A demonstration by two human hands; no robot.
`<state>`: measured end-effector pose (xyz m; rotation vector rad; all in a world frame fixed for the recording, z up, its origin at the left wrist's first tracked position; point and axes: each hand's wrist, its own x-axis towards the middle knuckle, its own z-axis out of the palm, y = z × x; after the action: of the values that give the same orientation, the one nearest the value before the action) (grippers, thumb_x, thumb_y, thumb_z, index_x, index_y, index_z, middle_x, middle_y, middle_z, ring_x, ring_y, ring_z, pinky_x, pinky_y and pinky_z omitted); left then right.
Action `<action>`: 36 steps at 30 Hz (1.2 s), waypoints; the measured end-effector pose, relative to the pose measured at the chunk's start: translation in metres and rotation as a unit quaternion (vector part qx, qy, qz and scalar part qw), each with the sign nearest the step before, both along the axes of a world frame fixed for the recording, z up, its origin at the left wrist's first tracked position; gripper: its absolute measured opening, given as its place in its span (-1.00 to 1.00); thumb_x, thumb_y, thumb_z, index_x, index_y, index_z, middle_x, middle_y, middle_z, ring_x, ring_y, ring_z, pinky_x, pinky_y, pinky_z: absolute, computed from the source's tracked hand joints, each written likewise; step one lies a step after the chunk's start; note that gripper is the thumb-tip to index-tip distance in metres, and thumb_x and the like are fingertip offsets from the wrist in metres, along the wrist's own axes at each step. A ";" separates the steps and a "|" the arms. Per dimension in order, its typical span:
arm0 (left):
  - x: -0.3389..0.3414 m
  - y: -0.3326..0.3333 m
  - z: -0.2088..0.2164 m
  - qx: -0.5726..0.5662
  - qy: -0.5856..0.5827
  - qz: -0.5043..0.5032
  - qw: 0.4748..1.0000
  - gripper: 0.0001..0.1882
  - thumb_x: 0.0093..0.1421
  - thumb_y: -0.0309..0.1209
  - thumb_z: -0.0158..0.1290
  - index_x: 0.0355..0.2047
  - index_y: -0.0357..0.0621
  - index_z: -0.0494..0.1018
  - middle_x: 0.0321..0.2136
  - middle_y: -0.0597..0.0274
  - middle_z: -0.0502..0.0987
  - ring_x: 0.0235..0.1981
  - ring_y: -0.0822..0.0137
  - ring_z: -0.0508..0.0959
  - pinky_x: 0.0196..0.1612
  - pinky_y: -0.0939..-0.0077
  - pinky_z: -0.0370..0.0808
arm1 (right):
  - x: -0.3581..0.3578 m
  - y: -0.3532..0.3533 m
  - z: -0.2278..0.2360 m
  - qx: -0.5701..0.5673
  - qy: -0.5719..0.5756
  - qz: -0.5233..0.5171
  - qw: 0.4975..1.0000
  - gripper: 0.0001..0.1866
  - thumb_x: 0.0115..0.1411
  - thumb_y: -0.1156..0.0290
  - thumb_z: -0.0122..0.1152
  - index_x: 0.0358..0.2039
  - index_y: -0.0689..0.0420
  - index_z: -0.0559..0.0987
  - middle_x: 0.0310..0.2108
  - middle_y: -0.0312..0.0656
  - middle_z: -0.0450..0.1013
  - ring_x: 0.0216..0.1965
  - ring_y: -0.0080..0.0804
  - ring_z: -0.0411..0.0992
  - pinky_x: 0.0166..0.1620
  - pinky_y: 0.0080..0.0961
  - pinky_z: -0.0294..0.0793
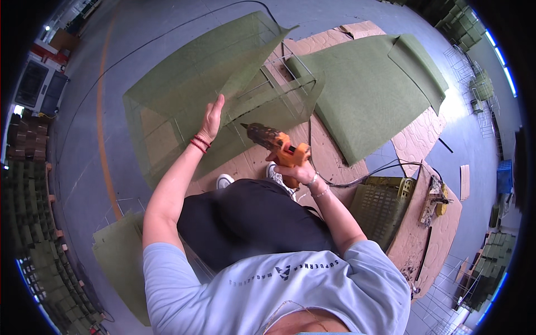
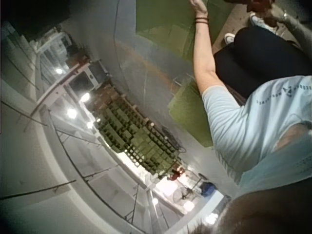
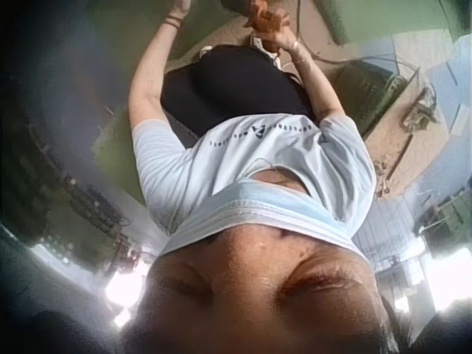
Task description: Apply hot glue to the metal wire frame and press the mesh material onto it to secure it.
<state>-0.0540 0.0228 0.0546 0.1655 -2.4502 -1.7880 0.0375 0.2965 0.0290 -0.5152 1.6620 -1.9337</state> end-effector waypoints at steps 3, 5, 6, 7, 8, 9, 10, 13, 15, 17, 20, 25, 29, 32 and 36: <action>0.003 0.003 0.004 0.066 0.015 0.024 0.997 -0.47 0.17 0.10 -0.21 -0.64 -0.09 0.05 -0.54 0.46 0.05 -0.47 0.53 0.05 -0.37 0.61 0.11 | -0.003 -0.015 0.006 -0.005 -0.015 0.025 1.000 -0.68 -0.03 0.42 0.22 -0.22 0.15 0.44 -0.26 -0.31 0.39 -0.19 -0.52 0.33 -0.06 -0.56 0.28; 0.004 0.000 0.004 0.071 0.016 0.035 0.997 -0.48 0.18 0.09 -0.20 -0.64 -0.09 0.05 -0.54 0.47 0.04 -0.47 0.53 0.05 -0.38 0.61 0.10 | -0.004 -0.025 0.005 -0.029 -0.023 0.025 0.999 -0.70 -0.04 0.43 0.23 -0.25 0.15 0.44 -0.29 -0.31 0.39 -0.21 -0.54 0.33 -0.09 -0.57 0.30; 0.004 -0.001 0.005 0.077 0.018 0.043 0.996 -0.48 0.18 0.08 -0.20 -0.64 -0.09 0.05 -0.55 0.48 0.04 -0.48 0.53 0.05 -0.39 0.61 0.10 | -0.005 -0.028 0.005 -0.018 -0.022 0.030 0.999 -0.71 -0.04 0.43 0.23 -0.26 0.15 0.44 -0.31 -0.32 0.39 -0.23 -0.54 0.33 -0.11 -0.57 0.30; 0.004 0.001 0.005 0.078 0.016 0.045 0.996 -0.48 0.18 0.08 -0.20 -0.64 -0.09 0.05 -0.55 0.48 0.04 -0.48 0.53 0.05 -0.39 0.61 0.10 | -0.007 -0.030 0.006 -0.007 -0.021 0.035 0.999 -0.73 -0.04 0.42 0.24 -0.28 0.15 0.45 -0.32 -0.32 0.40 -0.24 -0.55 0.33 -0.12 -0.58 0.31; 0.004 0.003 0.006 0.072 0.028 0.064 0.995 -0.49 0.19 0.07 -0.20 -0.64 -0.08 0.05 -0.55 0.49 0.03 -0.48 0.54 0.04 -0.40 0.61 0.10 | -0.007 -0.032 0.004 -0.006 -0.023 0.037 0.999 -0.73 -0.04 0.42 0.24 -0.28 0.15 0.45 -0.32 -0.32 0.40 -0.24 -0.55 0.33 -0.12 -0.58 0.31; 0.003 0.005 0.006 0.065 0.041 0.082 0.994 -0.49 0.19 0.06 -0.20 -0.65 -0.08 0.04 -0.56 0.50 0.03 -0.49 0.54 0.04 -0.41 0.61 0.09 | -0.008 -0.034 0.001 -0.015 -0.027 0.032 0.999 -0.74 -0.04 0.42 0.24 -0.30 0.15 0.46 -0.33 -0.32 0.40 -0.25 -0.55 0.33 -0.13 -0.58 0.31; 0.003 0.004 0.006 0.065 0.040 0.085 0.993 -0.49 0.19 0.06 -0.20 -0.65 -0.08 0.04 -0.56 0.50 0.03 -0.49 0.54 0.04 -0.41 0.61 0.09 | -0.008 -0.035 -0.001 -0.024 -0.031 0.028 0.999 -0.76 -0.04 0.42 0.24 -0.32 0.15 0.46 -0.35 -0.32 0.40 -0.26 -0.56 0.34 -0.14 -0.58 0.31; 0.001 0.001 0.006 0.076 0.036 0.038 0.996 -0.49 0.20 0.04 -0.21 -0.66 -0.07 0.02 -0.59 0.53 0.02 -0.53 0.56 0.02 -0.47 0.59 0.05 | -0.009 -0.038 -0.004 -0.025 -0.037 0.019 0.999 -0.78 -0.03 0.42 0.23 -0.34 0.14 0.47 -0.37 -0.33 0.39 -0.27 -0.56 0.34 -0.15 -0.58 0.32; 0.000 0.000 0.007 0.073 0.042 0.025 0.996 -0.50 0.21 0.03 -0.22 -0.67 -0.04 -0.01 -0.63 0.56 -0.02 -0.56 0.59 -0.01 -0.53 0.56 -0.04 | -0.010 -0.039 -0.006 -0.030 -0.039 0.020 0.999 -0.79 -0.02 0.42 0.22 -0.34 0.14 0.47 -0.37 -0.33 0.39 -0.28 -0.57 0.34 -0.16 -0.58 0.32; -0.001 -0.001 0.008 0.072 0.049 0.026 0.996 -0.50 0.21 0.03 -0.23 -0.67 -0.03 -0.02 -0.64 0.57 -0.04 -0.57 0.59 -0.03 -0.54 0.54 -0.07 | -0.011 -0.040 -0.005 -0.035 -0.039 0.020 0.998 -0.80 -0.01 0.41 0.21 -0.35 0.14 0.47 -0.38 -0.33 0.39 -0.28 -0.57 0.34 -0.17 -0.57 0.32; 0.000 -0.001 0.007 0.067 0.054 0.023 0.996 -0.52 0.22 0.02 -0.23 -0.65 -0.01 -0.04 -0.64 0.58 -0.05 -0.58 0.60 -0.04 -0.55 0.53 -0.10 | -0.011 -0.040 -0.003 -0.022 -0.026 0.019 0.999 -0.82 0.00 0.41 0.19 -0.36 0.15 0.46 -0.39 -0.33 0.39 -0.29 -0.57 0.33 -0.17 -0.58 0.31; 0.000 0.000 0.008 0.059 0.061 0.014 0.996 -0.55 0.22 0.02 -0.24 -0.63 0.03 -0.05 -0.63 0.59 -0.05 -0.58 0.60 -0.05 -0.56 0.54 -0.10 | -0.012 -0.040 -0.003 -0.037 -0.025 0.019 0.999 -0.83 -0.01 0.43 0.18 -0.38 0.16 0.45 -0.41 -0.33 0.38 -0.31 -0.58 0.32 -0.18 -0.59 0.30; -0.001 -0.002 0.006 0.048 0.071 0.012 0.996 -0.55 0.22 0.02 -0.24 -0.63 0.04 -0.05 -0.63 0.59 -0.04 -0.58 0.61 -0.04 -0.56 0.54 -0.10 | -0.012 -0.041 -0.004 -0.042 -0.025 0.008 0.999 -0.84 -0.01 0.45 0.18 -0.39 0.16 0.45 -0.42 -0.34 0.38 -0.32 -0.58 0.33 -0.19 -0.59 0.30; -0.001 -0.001 0.006 0.051 0.066 0.012 0.996 -0.55 0.22 0.03 -0.25 -0.64 0.05 -0.04 -0.63 0.59 -0.04 -0.58 0.61 -0.04 -0.56 0.54 -0.10 | -0.012 -0.039 -0.004 -0.042 -0.011 -0.008 0.999 -0.85 -0.01 0.46 0.17 -0.39 0.15 0.45 -0.42 -0.35 0.38 -0.33 -0.59 0.32 -0.20 -0.59 0.31; -0.001 -0.002 0.006 0.046 0.059 0.016 0.997 -0.55 0.21 0.04 -0.25 -0.64 0.07 -0.04 -0.63 0.60 -0.04 -0.58 0.61 -0.04 -0.56 0.55 -0.10 | -0.013 -0.037 -0.006 -0.054 -0.007 -0.017 0.998 -0.85 0.00 0.46 0.17 -0.37 0.16 0.45 -0.41 -0.34 0.40 -0.31 -0.57 0.34 -0.19 -0.58 0.31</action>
<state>-0.0552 0.0210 0.0608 0.1029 -2.2754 -1.8417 0.0247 0.2592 0.0230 -0.5160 1.5725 -2.0548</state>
